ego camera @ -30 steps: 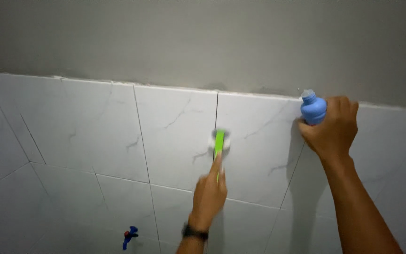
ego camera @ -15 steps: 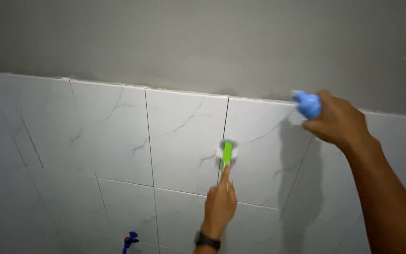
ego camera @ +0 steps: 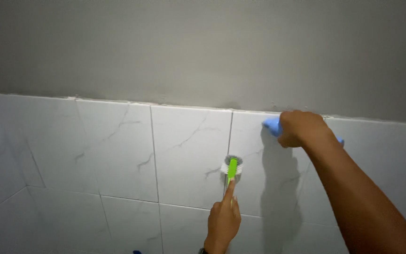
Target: Scrubbing bathroom wall tiles using a cleaning solution and a brush.
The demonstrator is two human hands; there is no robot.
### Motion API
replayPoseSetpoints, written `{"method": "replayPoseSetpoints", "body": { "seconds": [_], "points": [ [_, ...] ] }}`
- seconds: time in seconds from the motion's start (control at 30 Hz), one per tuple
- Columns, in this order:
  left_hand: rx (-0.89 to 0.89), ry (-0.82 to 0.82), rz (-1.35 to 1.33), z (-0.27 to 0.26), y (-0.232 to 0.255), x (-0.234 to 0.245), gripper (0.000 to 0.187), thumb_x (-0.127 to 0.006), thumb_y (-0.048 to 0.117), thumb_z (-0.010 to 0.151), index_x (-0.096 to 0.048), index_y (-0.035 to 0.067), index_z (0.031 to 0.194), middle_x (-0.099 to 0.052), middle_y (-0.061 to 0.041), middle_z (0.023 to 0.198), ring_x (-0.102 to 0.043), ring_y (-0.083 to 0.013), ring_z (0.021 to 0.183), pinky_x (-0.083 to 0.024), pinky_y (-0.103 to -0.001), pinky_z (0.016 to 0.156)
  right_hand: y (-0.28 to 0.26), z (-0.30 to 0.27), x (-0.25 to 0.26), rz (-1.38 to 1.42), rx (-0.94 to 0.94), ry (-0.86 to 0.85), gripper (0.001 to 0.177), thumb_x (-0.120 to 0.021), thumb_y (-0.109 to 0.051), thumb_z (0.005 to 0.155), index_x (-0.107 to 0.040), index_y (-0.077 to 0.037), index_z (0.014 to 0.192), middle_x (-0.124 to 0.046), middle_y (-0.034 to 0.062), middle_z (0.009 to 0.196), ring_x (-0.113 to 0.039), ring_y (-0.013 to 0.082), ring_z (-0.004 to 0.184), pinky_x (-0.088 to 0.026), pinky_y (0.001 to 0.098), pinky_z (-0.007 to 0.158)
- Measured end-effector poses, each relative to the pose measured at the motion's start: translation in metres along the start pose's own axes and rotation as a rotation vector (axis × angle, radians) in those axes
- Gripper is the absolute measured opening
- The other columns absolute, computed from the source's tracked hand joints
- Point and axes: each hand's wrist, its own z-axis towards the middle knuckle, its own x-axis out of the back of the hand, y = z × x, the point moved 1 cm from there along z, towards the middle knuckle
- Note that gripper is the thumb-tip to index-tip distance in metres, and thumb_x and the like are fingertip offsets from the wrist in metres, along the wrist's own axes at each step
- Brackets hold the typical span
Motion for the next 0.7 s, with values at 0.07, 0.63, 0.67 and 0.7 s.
{"method": "replayPoseSetpoints", "body": {
  "seconds": [0.07,0.63,0.67,0.7],
  "points": [
    [0.159,-0.055,0.057,-0.001,0.015,0.004,0.061,-0.05,0.019,0.103,-0.027,0.02,0.16,-0.06,-0.004,0.053,-0.056,-0.0169,0.041,-0.045,-0.037,0.041,0.021,-0.004,-0.002,0.053,0.025,0.069,0.044,-0.077,-0.016,0.077,-0.066,-0.008,0.119,-0.074,0.0137,0.107,-0.072,0.0292,0.099,-0.059,0.0426,0.085],
    [-0.08,0.086,0.161,0.025,0.056,0.007,0.061,-0.051,0.017,0.102,-0.03,0.016,0.159,-0.055,-0.004,0.051,-0.049,-0.0153,0.039,-0.043,-0.037,0.037,0.12,0.02,-0.096,0.439,-0.107,0.721,0.064,-0.086,-0.038,0.067,-0.064,-0.008,0.119,-0.065,0.0137,0.104,-0.063,0.0308,0.092,-0.05,0.0482,0.078],
    [0.041,0.006,0.15,0.01,0.046,0.0,0.059,-0.049,0.02,0.104,-0.027,0.017,0.16,-0.055,-0.002,0.051,-0.049,-0.0146,0.039,-0.042,-0.036,0.037,0.125,0.03,-0.115,0.322,-0.054,0.905,0.069,-0.088,-0.038,0.063,-0.063,-0.007,0.119,-0.061,0.0142,0.112,-0.06,0.0312,0.102,-0.048,0.0479,0.082],
    [0.045,0.002,0.155,0.003,0.023,-0.019,0.059,-0.049,0.02,0.104,-0.027,0.017,0.16,-0.055,-0.002,0.051,-0.049,-0.0146,0.039,-0.042,-0.036,0.037,0.125,0.035,-0.124,0.327,-0.055,0.9,0.069,-0.088,-0.038,0.063,-0.063,-0.007,0.119,-0.061,0.0142,0.112,-0.06,0.0312,0.102,-0.048,0.0479,0.082]
  ]
}}
